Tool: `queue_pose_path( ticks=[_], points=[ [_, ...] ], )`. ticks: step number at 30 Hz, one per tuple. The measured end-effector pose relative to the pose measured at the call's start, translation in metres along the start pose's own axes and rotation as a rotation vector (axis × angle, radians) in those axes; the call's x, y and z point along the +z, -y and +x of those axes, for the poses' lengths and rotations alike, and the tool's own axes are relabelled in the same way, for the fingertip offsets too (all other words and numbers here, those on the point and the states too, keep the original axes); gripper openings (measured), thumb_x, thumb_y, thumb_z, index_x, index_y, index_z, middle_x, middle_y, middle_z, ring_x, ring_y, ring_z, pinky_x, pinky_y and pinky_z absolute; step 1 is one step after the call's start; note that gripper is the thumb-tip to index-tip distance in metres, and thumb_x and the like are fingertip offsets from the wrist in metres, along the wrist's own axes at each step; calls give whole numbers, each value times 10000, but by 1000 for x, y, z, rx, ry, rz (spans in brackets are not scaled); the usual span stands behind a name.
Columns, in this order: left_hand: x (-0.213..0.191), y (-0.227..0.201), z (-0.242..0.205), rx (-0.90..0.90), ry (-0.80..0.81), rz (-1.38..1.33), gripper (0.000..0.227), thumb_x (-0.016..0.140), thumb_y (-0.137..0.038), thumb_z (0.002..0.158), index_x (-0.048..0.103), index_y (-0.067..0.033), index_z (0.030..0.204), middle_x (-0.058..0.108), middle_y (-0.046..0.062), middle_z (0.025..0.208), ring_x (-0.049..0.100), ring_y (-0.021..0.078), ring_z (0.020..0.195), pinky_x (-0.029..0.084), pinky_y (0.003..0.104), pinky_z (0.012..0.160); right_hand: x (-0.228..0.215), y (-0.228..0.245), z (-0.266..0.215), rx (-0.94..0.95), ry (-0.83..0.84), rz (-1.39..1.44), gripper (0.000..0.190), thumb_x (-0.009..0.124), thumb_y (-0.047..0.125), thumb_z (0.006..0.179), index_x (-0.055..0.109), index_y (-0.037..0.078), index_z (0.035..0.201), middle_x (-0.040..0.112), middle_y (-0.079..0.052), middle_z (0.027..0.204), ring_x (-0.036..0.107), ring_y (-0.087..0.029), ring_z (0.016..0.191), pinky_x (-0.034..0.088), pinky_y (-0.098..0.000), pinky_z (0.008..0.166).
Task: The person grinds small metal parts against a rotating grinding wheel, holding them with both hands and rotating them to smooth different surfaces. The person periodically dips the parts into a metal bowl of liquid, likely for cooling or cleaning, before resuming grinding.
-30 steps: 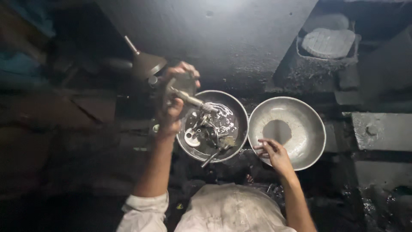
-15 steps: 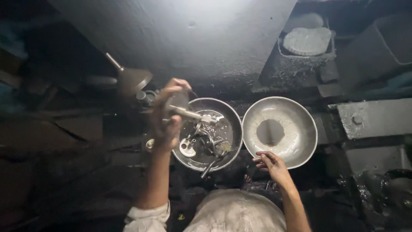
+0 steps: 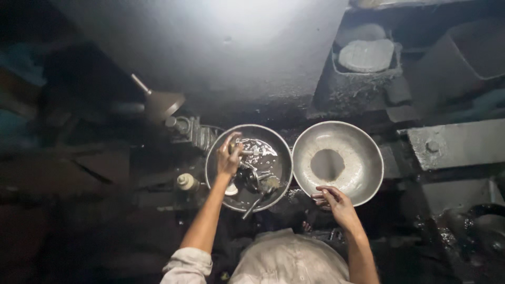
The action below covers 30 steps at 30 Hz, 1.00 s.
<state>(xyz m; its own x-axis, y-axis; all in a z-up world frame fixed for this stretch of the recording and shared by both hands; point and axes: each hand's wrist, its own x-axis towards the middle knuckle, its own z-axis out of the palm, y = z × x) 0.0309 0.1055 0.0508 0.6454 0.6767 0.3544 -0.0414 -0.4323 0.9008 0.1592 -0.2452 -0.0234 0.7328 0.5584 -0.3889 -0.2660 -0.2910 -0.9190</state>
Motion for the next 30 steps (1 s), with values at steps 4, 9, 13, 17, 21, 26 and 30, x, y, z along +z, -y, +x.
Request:
queue_pose_path(
  ticks=[4, 9, 13, 17, 21, 26, 30],
  points=[
    [-29, -53, 12, 116, 31, -9, 459, 538, -217, 925, 608, -49, 1346, 676, 139, 1313, 695, 240, 1052, 600, 359, 920, -11, -19, 0, 37, -4, 47, 314, 551, 229, 1026, 691, 28, 1222, 784, -114, 1023, 699, -157, 840, 573, -311, 757],
    [-97, -190, 36, 542, -56, -375, 483, 642, -323, 1020, 550, -99, 1437, 607, 107, 1357, 610, 214, 1250, 507, 391, 1153, -13, -27, 1, 23, 43, 67, 331, 546, 228, 1026, 695, 10, 1225, 778, -113, 1027, 682, -151, 829, 576, -309, 763],
    [-101, -220, 25, 656, -80, -581, 466, 712, -302, 1005, 509, -161, 1400, 545, 80, 1401, 557, 182, 1275, 475, 373, 1147, -8, -13, 3, -21, 95, 50, 341, 548, 235, 1020, 694, 8, 1228, 776, -118, 1022, 682, -159, 827, 578, -317, 768],
    [-61, -131, 4, 388, -6, -710, 507, 630, -226, 948, 500, -98, 1420, 568, 131, 1325, 589, 188, 1201, 549, 373, 1021, -2, 0, -11, -55, 193, 152, 389, 482, 306, 1044, 683, 20, 1216, 780, -109, 1023, 699, -164, 840, 597, -323, 776],
    [11, -6, -25, -225, -266, -619, 596, 491, -57, 883, 488, -68, 1480, 595, 183, 1361, 740, 303, 918, 597, 322, 943, 0, 1, -28, -31, 243, 135, 425, 470, 345, 1043, 695, 32, 1222, 788, -97, 1047, 708, -150, 872, 584, -298, 799],
    [9, -2, -37, -252, -182, -538, 531, 510, -32, 817, 562, -31, 1345, 631, 166, 1260, 738, 330, 864, 660, 369, 704, 10, -3, -21, 13, 257, 12, 386, 534, 316, 1024, 714, 41, 1226, 783, -82, 1042, 689, -137, 862, 573, -291, 783],
    [-45, -105, -10, 355, -166, -501, 528, 579, -66, 838, 566, -43, 1365, 603, 128, 1291, 606, 193, 1118, 587, 345, 975, 15, -11, -18, 88, 251, -28, 339, 554, 288, 1007, 692, 58, 1215, 780, -81, 1020, 689, -140, 831, 588, -294, 737]
  ],
)
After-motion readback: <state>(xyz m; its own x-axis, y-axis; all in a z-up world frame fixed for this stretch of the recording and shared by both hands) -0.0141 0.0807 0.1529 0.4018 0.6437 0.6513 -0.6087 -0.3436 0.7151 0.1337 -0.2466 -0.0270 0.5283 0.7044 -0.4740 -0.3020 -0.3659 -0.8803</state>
